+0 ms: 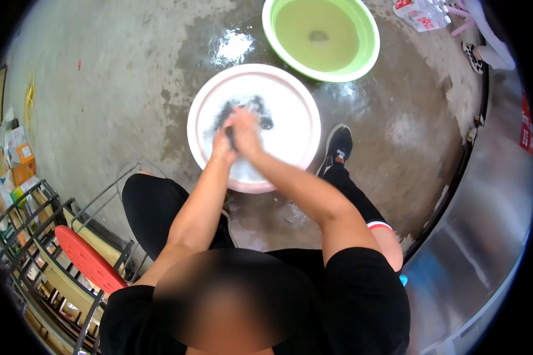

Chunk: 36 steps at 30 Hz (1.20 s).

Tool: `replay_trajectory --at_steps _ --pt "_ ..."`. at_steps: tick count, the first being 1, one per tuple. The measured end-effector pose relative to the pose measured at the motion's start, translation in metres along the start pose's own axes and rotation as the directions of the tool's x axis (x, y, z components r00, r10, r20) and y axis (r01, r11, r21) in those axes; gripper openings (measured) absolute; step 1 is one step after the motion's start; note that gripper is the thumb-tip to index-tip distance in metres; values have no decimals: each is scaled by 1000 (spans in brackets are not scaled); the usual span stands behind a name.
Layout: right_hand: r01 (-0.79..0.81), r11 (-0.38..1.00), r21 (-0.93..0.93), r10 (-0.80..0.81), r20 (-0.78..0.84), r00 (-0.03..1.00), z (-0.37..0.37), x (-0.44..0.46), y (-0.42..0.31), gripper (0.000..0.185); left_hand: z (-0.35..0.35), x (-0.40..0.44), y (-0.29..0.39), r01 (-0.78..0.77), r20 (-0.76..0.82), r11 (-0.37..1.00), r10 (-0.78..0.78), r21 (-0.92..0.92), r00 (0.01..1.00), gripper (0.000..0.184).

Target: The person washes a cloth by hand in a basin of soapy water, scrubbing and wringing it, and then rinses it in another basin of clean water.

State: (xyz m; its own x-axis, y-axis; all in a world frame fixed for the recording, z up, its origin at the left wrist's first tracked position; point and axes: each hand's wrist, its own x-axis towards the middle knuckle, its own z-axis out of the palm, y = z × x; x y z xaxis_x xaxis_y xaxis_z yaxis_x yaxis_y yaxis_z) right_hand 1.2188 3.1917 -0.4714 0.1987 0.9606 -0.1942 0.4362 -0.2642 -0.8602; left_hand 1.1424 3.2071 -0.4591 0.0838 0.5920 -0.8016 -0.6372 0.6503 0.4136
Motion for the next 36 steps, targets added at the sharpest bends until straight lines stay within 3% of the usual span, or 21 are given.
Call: replay_trajectory --at_steps 1,2,5,6,8,11,12,14,15,17,19,21,23,24,25,27,28,30,32,34,36 --pt "426 648 -632 -476 101 874 13 -19 -4 44 -12 8 2 -39 49 998 42 -58 998 29" --pt "223 891 -396 -227 38 973 18 -39 -27 46 -24 17 -4 -78 59 995 82 -61 995 31" --pt "45 986 -163 -63 -107 992 23 -20 -25 44 -31 17 -4 -86 -68 996 88 27 994 34" --pt "-105 981 164 93 79 992 8 11 12 41 0 -6 10 -15 -143 971 50 237 988 33" --pt "-445 610 655 354 276 893 -12 30 10 33 22 -18 5 -34 -135 980 62 197 989 38" --pt "-393 810 435 365 150 919 7 -16 -36 41 6 0 8 -92 -114 984 110 154 987 33" --pt "-346 900 264 325 121 938 12 -37 -61 47 -1 1 11 -401 46 759 442 513 896 32" --pt "-310 941 135 285 178 942 11 -48 -75 59 2 3 15 -195 -79 960 214 201 974 32" --pt "-232 971 52 232 3 973 35 -36 -37 51 -53 53 -14 -320 69 762 342 563 937 33" --pt "-351 934 71 279 474 835 -30 26 -22 41 29 -19 12 -170 -80 918 211 359 974 38" --pt "-538 469 700 483 307 820 -19 32 4 33 44 -31 10 -84 -86 942 118 325 989 43" --pt "-316 907 277 319 37 947 1 2 -15 38 14 -2 7 4 -136 975 28 224 990 42" --pt "-81 984 -158 35 -276 961 45 -47 -43 40 -29 29 -14 -191 57 977 186 99 981 39" --pt "-43 893 -449 -39 -170 985 35 -51 -51 42 -39 37 -31 -375 81 923 369 88 926 38" --pt "-41 894 -446 -38 -166 985 27 -38 -39 42 -30 28 -20 -289 62 945 283 153 957 38" --pt "-253 924 287 220 145 965 1 12 -4 40 22 -14 13 -27 -114 951 65 309 991 39" --pt "-253 923 290 220 142 965 -6 22 3 40 36 -25 13 -27 -48 957 43 289 998 50" --pt "-609 533 587 446 416 792 -16 33 9 38 24 -11 1 -15 -68 970 32 243 997 50" --pt "-100 995 2 100 -130 987 24 -13 -18 38 -2 8 -5 -27 -40 975 37 222 999 49" --pt "151 907 -393 -258 -236 937 45 -37 -14 38 -25 25 -14 -107 96 906 74 410 993 47" --pt "-134 984 -119 123 -98 988 55 -32 5 49 -30 29 -10 -215 193 626 104 750 976 45"
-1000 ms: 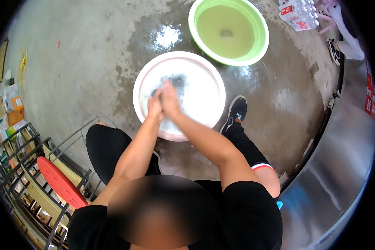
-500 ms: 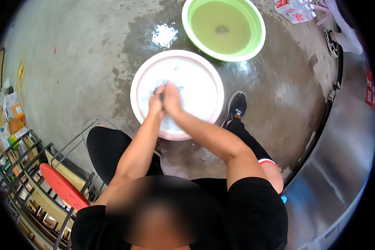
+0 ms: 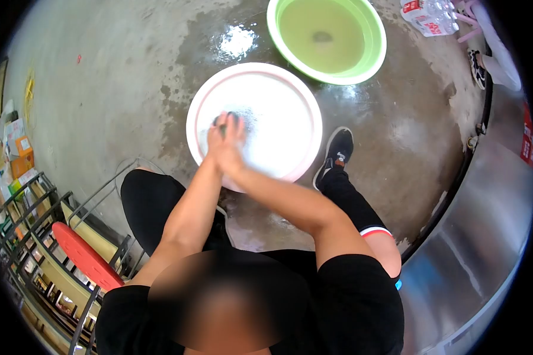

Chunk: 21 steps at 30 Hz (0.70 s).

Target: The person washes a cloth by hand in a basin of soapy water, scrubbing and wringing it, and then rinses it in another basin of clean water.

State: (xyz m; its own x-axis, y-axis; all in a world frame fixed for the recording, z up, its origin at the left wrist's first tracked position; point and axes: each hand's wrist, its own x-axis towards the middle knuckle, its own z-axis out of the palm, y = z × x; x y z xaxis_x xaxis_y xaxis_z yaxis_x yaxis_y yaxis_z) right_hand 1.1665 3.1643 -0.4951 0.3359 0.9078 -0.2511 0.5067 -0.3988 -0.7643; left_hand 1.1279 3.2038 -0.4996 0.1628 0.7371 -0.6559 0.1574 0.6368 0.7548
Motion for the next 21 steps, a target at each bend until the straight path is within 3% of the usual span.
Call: replay_trajectory --at_steps 1,2,3,5,6,7,8,9,10,11,12,13,15,16,17,19,20,21 --pt "7 997 81 1 -107 994 -21 20 -13 40 10 -18 36 117 -51 957 -135 -265 990 46" --pt "-266 846 462 178 225 958 -48 50 -3 42 20 -36 73 177 -101 834 -267 -523 958 48" --pt "-578 504 642 188 571 799 -66 68 6 43 23 -33 67 184 -82 824 -268 -536 960 52" --pt "-484 664 569 223 467 855 -63 55 -2 45 22 -27 58 162 -88 787 -264 -595 960 52" --pt "-141 964 225 78 269 960 -56 36 -11 46 8 -16 42 213 -69 777 -312 -593 948 50" --pt "30 985 171 -63 194 979 -47 9 -24 47 -4 -7 27 262 -53 762 -361 -592 931 48" --pt "192 977 93 -202 114 973 -39 -18 -37 48 -3 -14 33 193 -44 589 -363 -785 931 47" --pt "205 976 79 -214 132 968 -45 -29 -55 50 -9 -6 28 184 -81 709 -322 -681 943 46" --pt "186 967 171 -194 26 981 -45 -23 -57 43 -10 -2 19 229 -58 725 -348 -650 936 46" --pt "187 966 177 -194 24 981 -46 -10 -49 43 -8 -3 25 273 -36 741 -372 -613 927 45" --pt "87 978 189 -107 100 989 -51 10 -35 38 -7 -8 30 210 -76 863 -274 -459 959 43" --pt "-14 982 190 -20 175 984 -58 29 -23 34 2 -15 45 208 -74 865 -270 -456 960 43" --pt "-214 908 362 124 255 959 -76 58 -19 26 17 -27 63 143 -102 795 -250 -590 963 43" --pt "-98 917 386 -4 257 966 -68 69 0 26 14 -21 54 216 -14 679 -316 -702 949 41" --pt "-95 918 384 -6 253 967 -68 77 9 26 14 -19 49 216 -10 678 -312 -703 950 41" --pt "-96 928 359 -9 279 960 -71 86 22 28 14 -21 44 219 68 568 -276 -793 959 40" --pt "-99 969 228 49 214 976 -74 84 26 30 15 -27 54 281 5 606 -415 -744 910 41" --pt "-146 981 128 139 60 988 -69 76 26 33 13 -26 47 278 5 607 -412 -745 911 41"
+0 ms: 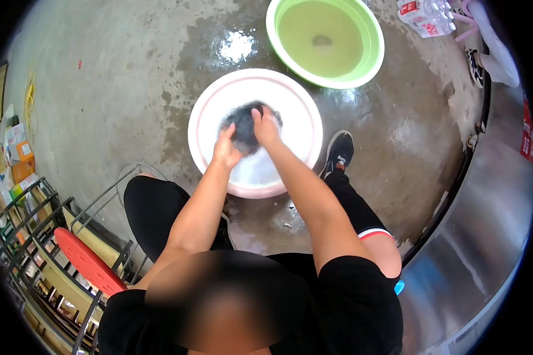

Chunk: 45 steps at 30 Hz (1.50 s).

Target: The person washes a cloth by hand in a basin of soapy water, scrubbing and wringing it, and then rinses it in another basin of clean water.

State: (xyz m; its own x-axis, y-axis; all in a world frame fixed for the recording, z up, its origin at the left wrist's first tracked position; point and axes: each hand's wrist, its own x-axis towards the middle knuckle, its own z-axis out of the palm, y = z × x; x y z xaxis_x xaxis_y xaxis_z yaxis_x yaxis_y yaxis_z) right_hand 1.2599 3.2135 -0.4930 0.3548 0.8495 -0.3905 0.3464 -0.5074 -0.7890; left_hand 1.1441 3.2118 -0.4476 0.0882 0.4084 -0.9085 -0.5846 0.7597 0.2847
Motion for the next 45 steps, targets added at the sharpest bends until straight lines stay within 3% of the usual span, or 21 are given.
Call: replay_trajectory --at_steps 2,3,6,7,11,13,16,18,20,24,28,30,32,35,36,38,40,42,43,44,45 --pt "394 741 -543 -338 206 918 25 -23 33 42 -21 34 -11 145 -156 955 -107 259 982 43" --pt "479 760 -439 -266 462 846 15 -14 38 47 -43 53 -22 30 206 994 -51 105 977 47" --pt "-416 906 82 316 523 791 24 13 45 23 -31 35 -3 189 254 977 -159 -97 954 48" --pt "-418 905 81 317 528 788 19 8 32 23 -1 1 15 207 72 974 -201 -87 977 47" --pt "517 856 3 -499 262 826 13 -45 -27 14 -18 28 24 232 197 970 -213 -77 957 49" --pt "671 734 -106 -645 203 737 17 -57 -32 13 -27 39 11 193 280 979 -166 -72 946 47" --pt "327 943 66 -333 124 935 19 -41 -35 17 -25 25 7 105 413 992 -68 -67 908 34" --pt "205 975 89 -187 -181 966 16 -12 -23 32 17 -13 3 -80 64 997 80 -2 995 31" --pt "-142 854 501 65 166 984 13 4 -12 42 11 -6 0 -60 154 998 57 11 986 38" --pt "387 912 -137 -384 52 922 53 -73 -21 52 -22 33 15 -85 96 989 74 118 993 57" --pt "160 987 -11 -158 127 979 28 -66 -62 49 -26 33 -2 -330 211 915 285 230 935 62" --pt "-239 837 493 45 374 926 10 -5 -20 48 19 -12 11 -145 108 954 121 262 987 49" --pt "-244 830 502 10 423 906 7 -1 -13 47 13 0 0 -142 130 976 121 164 984 57" --pt "347 921 -176 -353 -4 936 76 -59 7 58 -28 43 5 -122 139 986 106 112 985 55" --pt "348 920 -178 -353 3 936 75 -58 4 58 -18 25 6 -95 111 990 107 -105 988 50" --pt "270 816 -511 -389 -141 910 69 -49 -18 40 -7 6 10 -53 155 997 45 48 987 47" --pt "-194 930 311 21 483 875 4 10 -24 42 20 -22 11 -26 159 979 -6 202 987 44" --pt "-465 680 568 133 527 839 -2 8 -37 36 13 -4 4 -40 205 994 19 99 978 44" --pt "85 932 352 -185 261 948 3 -6 -39 36 9 6 8 0 222 1000 3 -12 975 44" --pt "571 819 -47 -563 125 817 9 -28 -41 36 3 10 12 46 233 990 -15 -130 972 45" --pt "600 800 -3 -599 -55 799 17 -55 -60 39 -3 6 21 60 266 990 -23 -129 964 44"
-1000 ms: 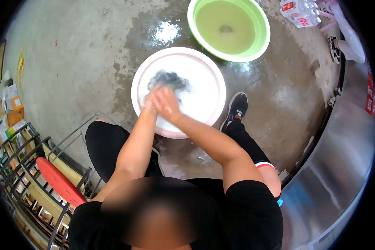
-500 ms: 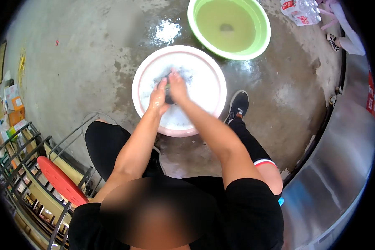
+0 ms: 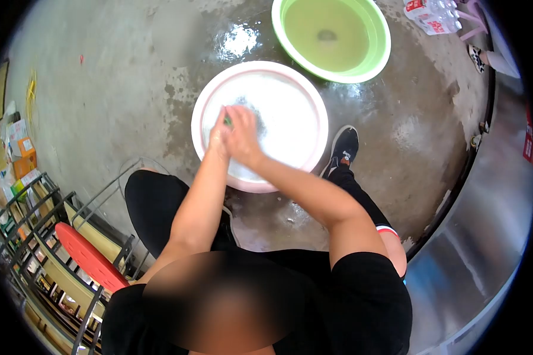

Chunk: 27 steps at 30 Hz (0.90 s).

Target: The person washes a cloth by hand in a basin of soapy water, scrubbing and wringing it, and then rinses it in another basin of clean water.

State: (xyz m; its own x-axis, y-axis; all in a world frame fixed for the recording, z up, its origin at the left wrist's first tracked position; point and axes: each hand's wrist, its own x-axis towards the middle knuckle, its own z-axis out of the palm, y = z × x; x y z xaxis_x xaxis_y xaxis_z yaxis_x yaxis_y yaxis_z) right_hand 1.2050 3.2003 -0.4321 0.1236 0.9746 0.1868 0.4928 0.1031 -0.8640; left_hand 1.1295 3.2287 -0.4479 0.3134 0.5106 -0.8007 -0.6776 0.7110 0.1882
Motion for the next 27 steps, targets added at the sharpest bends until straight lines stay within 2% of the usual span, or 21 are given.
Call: replay_trajectory --at_steps 1,3,4,6,7,9,10,11,13,14,15,17,19,21,22,23,24,25,26,27 --pt "3 1000 0 -3 11 1000 -1 -5 -2 39 -1 -4 9 10 37 1000 -10 -2 999 45" --pt "222 947 -233 -209 80 975 -5 -12 0 44 -3 1 5 62 19 995 -60 -78 998 42" --pt "223 954 -202 -203 116 972 -8 -9 13 44 0 3 2 61 17 995 -60 -78 998 42" --pt "162 974 -157 -125 221 967 -19 -7 37 42 6 5 -7 -41 -68 997 45 67 997 38" --pt "155 974 -165 -117 220 968 -22 -5 32 42 7 5 -9 -30 -67 997 35 68 997 38" --pt "4 998 -58 9 225 974 -27 2 23 42 10 5 -10 -71 -97 992 81 106 992 37" --pt "-74 996 -52 84 221 972 -27 4 22 37 8 6 -10 -37 -92 988 51 147 994 37" --pt "-74 996 -52 84 224 971 -28 5 23 37 7 5 -13 -37 -93 989 51 144 994 37" --pt "-376 926 -38 370 291 882 -25 12 27 38 11 4 -16 -164 -123 898 232 409 965 37" --pt "-455 889 -58 453 260 853 -20 15 35 43 17 3 -19 -195 -184 830 333 523 925 38" --pt "-456 888 -57 454 260 852 -19 20 43 43 20 1 -20 -194 -185 829 333 524 925 38" --pt "-742 664 93 599 527 603 -23 32 63 48 28 -7 -19 -84 -211 812 248 578 945 41" --pt "-763 643 62 635 513 577 -21 35 83 50 16 -4 -19 -94 -168 836 216 540 962 45" --pt "-882 285 376 678 571 463 -28 39 90 44 3 2 -18 -81 -83 956 109 282 991 50" --pt "-876 325 356 674 563 479 -32 39 101 44 13 -6 -14 -92 -262 920 203 380 944 51" --pt "-876 327 355 672 564 479 -28 34 99 44 -17 10 -12 -119 -41 960 133 255 990 49" --pt "-781 622 44 717 369 592 -22 23 92 42 -45 24 -15 -113 -92 971 135 210 987 47" --pt "-583 744 -327 656 192 730 -17 11 89 42 -58 33 -18 -108 -141 980 132 165 981 45" --pt "-36 843 -537 136 148 980 -1 -19 110 47 -52 30 -18 -107 -137 980 131 168 982 45" --pt "92 824 -560 91 291 952 -6 -23 107 48 -42 21 -18 -38 -193 993 60 114 979 45"
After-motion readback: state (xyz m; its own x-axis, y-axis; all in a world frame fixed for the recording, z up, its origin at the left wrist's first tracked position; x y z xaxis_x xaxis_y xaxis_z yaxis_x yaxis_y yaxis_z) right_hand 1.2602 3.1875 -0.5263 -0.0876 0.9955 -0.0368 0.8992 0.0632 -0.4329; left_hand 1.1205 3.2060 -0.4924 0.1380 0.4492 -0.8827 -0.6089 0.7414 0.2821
